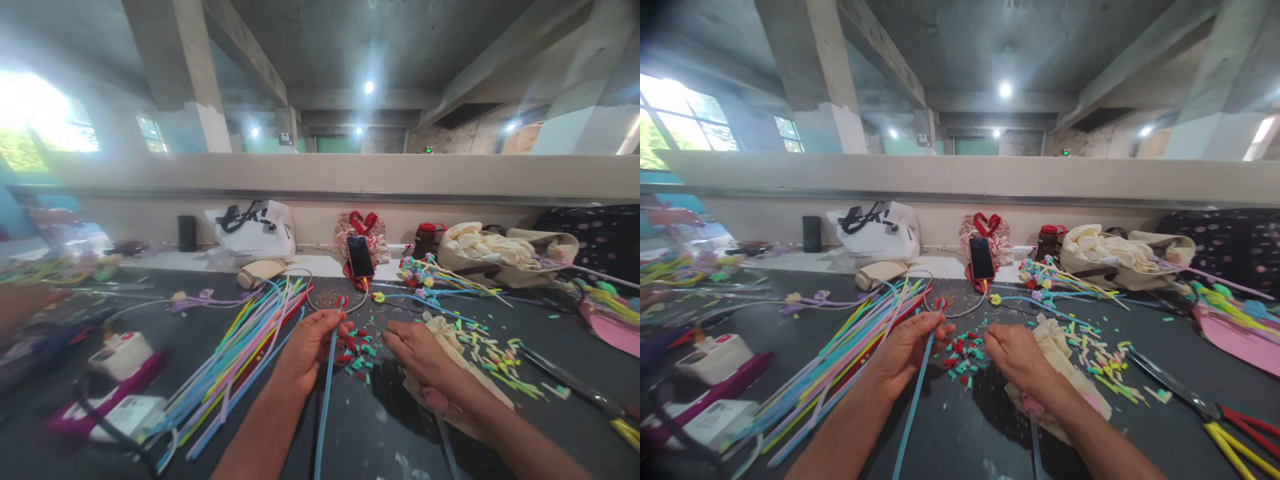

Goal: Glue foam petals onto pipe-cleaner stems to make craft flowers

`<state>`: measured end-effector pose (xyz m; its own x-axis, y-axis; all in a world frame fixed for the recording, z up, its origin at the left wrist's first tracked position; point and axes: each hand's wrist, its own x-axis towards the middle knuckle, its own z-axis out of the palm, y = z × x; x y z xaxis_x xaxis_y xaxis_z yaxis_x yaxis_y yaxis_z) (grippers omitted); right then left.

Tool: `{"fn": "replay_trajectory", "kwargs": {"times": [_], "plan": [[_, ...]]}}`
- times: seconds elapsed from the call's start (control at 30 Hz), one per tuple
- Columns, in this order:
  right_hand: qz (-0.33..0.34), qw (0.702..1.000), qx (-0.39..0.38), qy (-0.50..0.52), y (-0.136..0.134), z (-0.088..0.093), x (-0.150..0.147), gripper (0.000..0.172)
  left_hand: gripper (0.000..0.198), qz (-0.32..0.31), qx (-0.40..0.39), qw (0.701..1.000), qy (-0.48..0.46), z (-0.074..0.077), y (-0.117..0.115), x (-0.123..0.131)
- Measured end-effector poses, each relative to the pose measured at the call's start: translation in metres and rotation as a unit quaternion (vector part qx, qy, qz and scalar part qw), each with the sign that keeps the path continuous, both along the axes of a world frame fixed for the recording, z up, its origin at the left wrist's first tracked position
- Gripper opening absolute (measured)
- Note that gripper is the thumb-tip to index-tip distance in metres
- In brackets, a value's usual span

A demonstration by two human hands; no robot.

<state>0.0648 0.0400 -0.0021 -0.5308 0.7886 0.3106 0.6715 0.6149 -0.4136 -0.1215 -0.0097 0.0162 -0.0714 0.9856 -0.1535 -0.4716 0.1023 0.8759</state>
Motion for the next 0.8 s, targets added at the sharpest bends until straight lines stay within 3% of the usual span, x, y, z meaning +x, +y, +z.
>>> {"fn": "replay_trajectory", "kwargs": {"times": [0.1, 0.2, 0.3, 0.53, 0.8], "plan": [[0.011, 1.000, 0.000, -0.008, 0.000, -0.001, -0.002, 0.029, 0.011, 0.015, 0.003, 1.000, 0.005, -0.003, 0.002, -0.003], [0.079, 0.997, -0.010, -0.024, -0.004, -0.001, -0.004, 0.018, 0.014, 0.026, 0.003, 1.000, 0.011, -0.004, 0.003, -0.005], [0.138, 0.988, -0.028, -0.066, -0.013, -0.002, -0.008, 0.021, 0.014, 0.028, 0.002, 0.999, 0.020, -0.004, 0.002, -0.003], [0.066, 0.985, 0.041, -0.154, -0.025, -0.013, -0.020, 0.015, 0.020, -0.013, 0.010, 0.999, 0.040, -0.005, 0.000, 0.006], [0.069, 0.975, 0.094, -0.189, -0.024, -0.021, -0.030, 0.017, 0.019, -0.044, 0.013, 0.998, 0.053, -0.005, -0.001, 0.010]]}}
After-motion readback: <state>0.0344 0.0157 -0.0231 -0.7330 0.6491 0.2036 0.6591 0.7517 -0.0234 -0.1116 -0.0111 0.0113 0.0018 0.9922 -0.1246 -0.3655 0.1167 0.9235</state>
